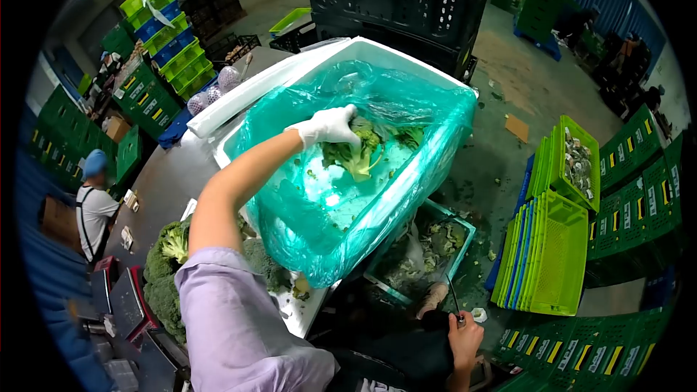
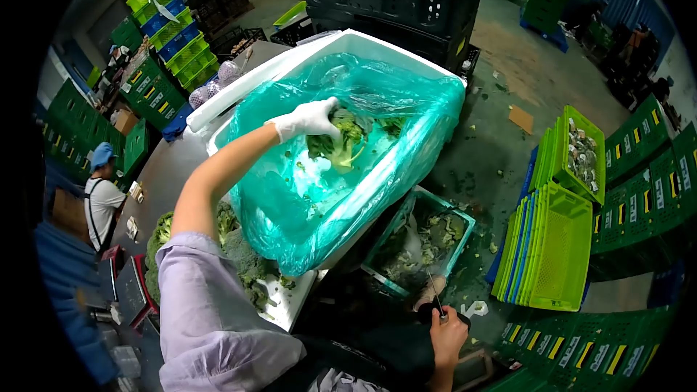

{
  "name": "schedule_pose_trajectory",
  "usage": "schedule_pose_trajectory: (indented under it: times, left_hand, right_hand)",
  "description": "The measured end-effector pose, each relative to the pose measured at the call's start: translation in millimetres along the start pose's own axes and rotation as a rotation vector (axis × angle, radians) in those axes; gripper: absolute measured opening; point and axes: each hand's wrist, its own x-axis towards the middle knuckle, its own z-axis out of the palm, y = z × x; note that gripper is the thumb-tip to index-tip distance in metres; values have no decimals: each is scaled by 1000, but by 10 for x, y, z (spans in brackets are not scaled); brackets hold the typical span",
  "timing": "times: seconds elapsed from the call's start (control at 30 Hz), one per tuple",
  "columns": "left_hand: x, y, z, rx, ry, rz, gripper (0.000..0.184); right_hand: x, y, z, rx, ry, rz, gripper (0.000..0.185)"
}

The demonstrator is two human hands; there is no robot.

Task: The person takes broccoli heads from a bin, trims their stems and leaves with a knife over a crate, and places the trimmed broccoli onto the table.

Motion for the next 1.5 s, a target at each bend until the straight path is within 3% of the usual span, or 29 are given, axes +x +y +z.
schedule_pose_trajectory:
  times: [0.07, 0.17, 0.23, 0.27, 0.47, 0.5, 0.6, 0.8, 0.9, 0.93, 1.0, 1.03, 1.17, 1.27, 1.33, 1.4, 1.5]
  left_hand:
    - [-226, -142, -139, -141, -45, -140, 79]
    - [-542, -385, -192, -306, 85, -199, 74]
    - [-939, -254, -405, -602, -3, -444, 69]
    - [-1047, -281, -416, -598, 4, -441, 69]
    - [-1247, -652, -70, -1464, 40, -380, 53]
    - [-1511, -274, -218, -1598, 20, -361, 52]
    - [-1524, -235, -92, -1837, 9, -125, 54]
    - [-1629, 19, -79, -1880, 10, -69, 47]
    - [-1713, 238, -110, -1758, 47, -50, 41]
    - [-1749, 333, -116, -1702, 60, 1, 44]
    - [-1744, 613, 1, -1533, 327, -17, 53]
    - [-1778, 726, 5, -1522, 348, -45, 68]
    - [-1878, 1205, 35, -1298, 466, 15, 81]
    - [-1656, 1174, 211, -1307, 449, 32, 73]
    - [-1543, 1092, 178, -1416, 301, 48, 55]
    - [-1535, 1064, 119, -1416, 189, -1, 54]
    - [-1639, 1159, 64, -1323, 184, -1, 57]
  right_hand:
    - [-2, -5, 10, 10, -48, 35, 26]
    - [-38, 8, 51, 9, 31, -85, 25]
    - [-70, -17, 48, 45, 38, -92, 28]
    - [-85, -36, 37, 73, 43, -92, 32]
    - [-172, -61, -45, 82, 52, -123, 29]
    - [-194, -63, -64, 83, 49, -122, 25]
    - [-262, -60, -113, 49, 107, -156, 26]
    - [-384, -75, -235, 166, 53, -115, 29]
    - [-381, -81, -230, 253, 21, -94, 33]
    - [-366, -139, -274, 255, 27, -82, 33]
    - [-349, -328, -372, 356, 31, -209, 35]
    - [-319, -422, -403, 386, 5, -222, 33]
    - [-161, -842, -351, 548, 151, -418, 25]
    - [53, -1138, -252, 517, 320, -519, 20]
    - [143, -1303, -148, 540, 306, -509, 18]
    - [220, -1443, -52, 507, 305, -538, 19]
    - [323, -1595, 50, 462, 330, -527, 19]
